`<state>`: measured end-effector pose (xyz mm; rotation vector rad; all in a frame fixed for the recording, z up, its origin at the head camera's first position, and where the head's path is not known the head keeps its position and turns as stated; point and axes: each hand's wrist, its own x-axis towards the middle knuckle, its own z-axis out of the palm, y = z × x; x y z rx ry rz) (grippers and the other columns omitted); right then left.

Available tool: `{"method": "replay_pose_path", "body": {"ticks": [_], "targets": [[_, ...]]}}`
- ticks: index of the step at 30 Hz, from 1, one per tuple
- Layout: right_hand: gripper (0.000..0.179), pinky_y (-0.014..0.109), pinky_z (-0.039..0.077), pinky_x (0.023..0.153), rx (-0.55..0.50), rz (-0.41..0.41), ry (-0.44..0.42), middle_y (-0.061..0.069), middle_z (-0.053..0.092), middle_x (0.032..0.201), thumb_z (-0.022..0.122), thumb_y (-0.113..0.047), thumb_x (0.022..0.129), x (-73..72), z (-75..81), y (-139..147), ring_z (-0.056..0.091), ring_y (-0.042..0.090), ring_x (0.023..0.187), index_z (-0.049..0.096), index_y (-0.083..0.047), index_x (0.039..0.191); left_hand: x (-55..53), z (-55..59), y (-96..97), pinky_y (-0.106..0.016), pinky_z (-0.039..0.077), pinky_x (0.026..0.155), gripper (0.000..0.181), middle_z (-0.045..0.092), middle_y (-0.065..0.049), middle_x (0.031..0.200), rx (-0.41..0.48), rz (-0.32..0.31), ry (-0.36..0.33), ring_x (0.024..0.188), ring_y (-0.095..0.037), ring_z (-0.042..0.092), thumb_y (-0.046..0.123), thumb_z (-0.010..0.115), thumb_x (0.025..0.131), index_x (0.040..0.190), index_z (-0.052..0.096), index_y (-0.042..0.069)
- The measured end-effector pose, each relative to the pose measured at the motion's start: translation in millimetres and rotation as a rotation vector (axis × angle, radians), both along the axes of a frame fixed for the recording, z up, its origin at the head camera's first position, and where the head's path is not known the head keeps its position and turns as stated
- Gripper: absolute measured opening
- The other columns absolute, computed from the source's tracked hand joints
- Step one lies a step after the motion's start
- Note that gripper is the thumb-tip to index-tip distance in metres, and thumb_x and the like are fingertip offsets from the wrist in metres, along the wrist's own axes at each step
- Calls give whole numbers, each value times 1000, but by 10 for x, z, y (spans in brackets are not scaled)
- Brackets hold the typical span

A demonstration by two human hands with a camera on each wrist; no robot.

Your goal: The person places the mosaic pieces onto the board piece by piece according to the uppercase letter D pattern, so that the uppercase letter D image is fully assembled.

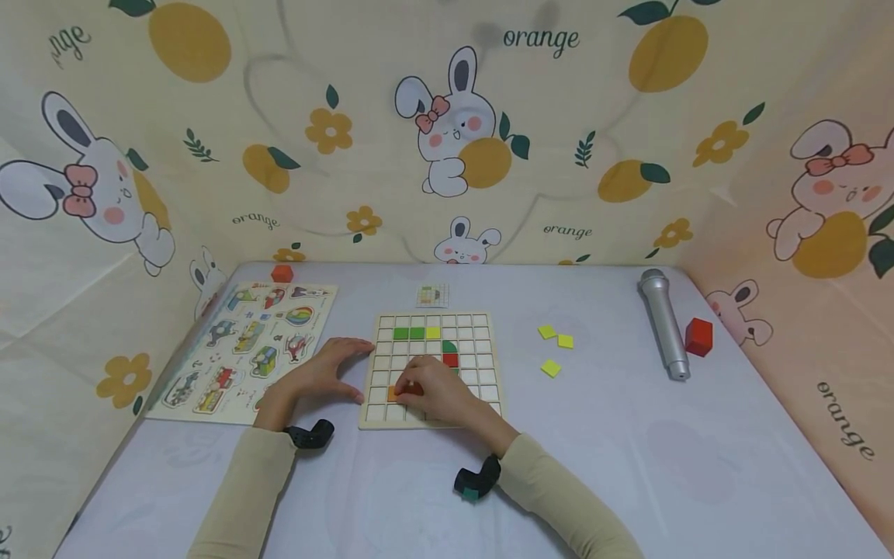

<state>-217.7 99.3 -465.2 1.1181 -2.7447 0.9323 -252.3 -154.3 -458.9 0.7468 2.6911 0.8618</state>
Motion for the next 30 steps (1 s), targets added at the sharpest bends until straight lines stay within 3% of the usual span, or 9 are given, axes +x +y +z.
{"method": "replay_pose_path", "body": {"ticks": [7, 14, 24, 30], "targets": [[10, 20, 48, 71, -72, -25, -52, -11, 61, 92, 71, -23, 83, -25, 63, 63, 53, 6, 85, 71, -18, 92, 5, 5, -1, -45, 26, 112, 90, 40, -7, 144, -3, -15, 13, 134, -28, 28, 40, 85, 62, 138, 45, 14], [14, 25, 46, 59, -173, -122, 23, 0, 65, 91, 70, -16, 84, -216, 201, 406, 52, 16, 72, 70, -7, 95, 2, 12, 3, -45, 24, 112, 90, 41, -8, 142, 3, -23, 24, 133, -30, 28, 37, 86, 61, 137, 46, 11], [18, 32, 45, 68, -132, -473, -17, 8, 64, 96, 69, -15, 85, -438, 161, 1283, 53, 21, 83, 69, -7, 100, 1, 11, 14, -44, 24, 113, 90, 41, -8, 143, -8, -16, 21, 134, -29, 27, 37, 86, 60, 137, 46, 11], [24, 47, 38, 82, -118, -652, 93, 21, 62, 100, 70, -13, 83, -478, 78, 1677, 47, 35, 96, 67, 0, 103, 6, 10, 10, -45, 24, 113, 91, 41, -8, 143, -8, -15, 16, 134, -30, 27, 37, 86, 60, 137, 46, 11]]}}
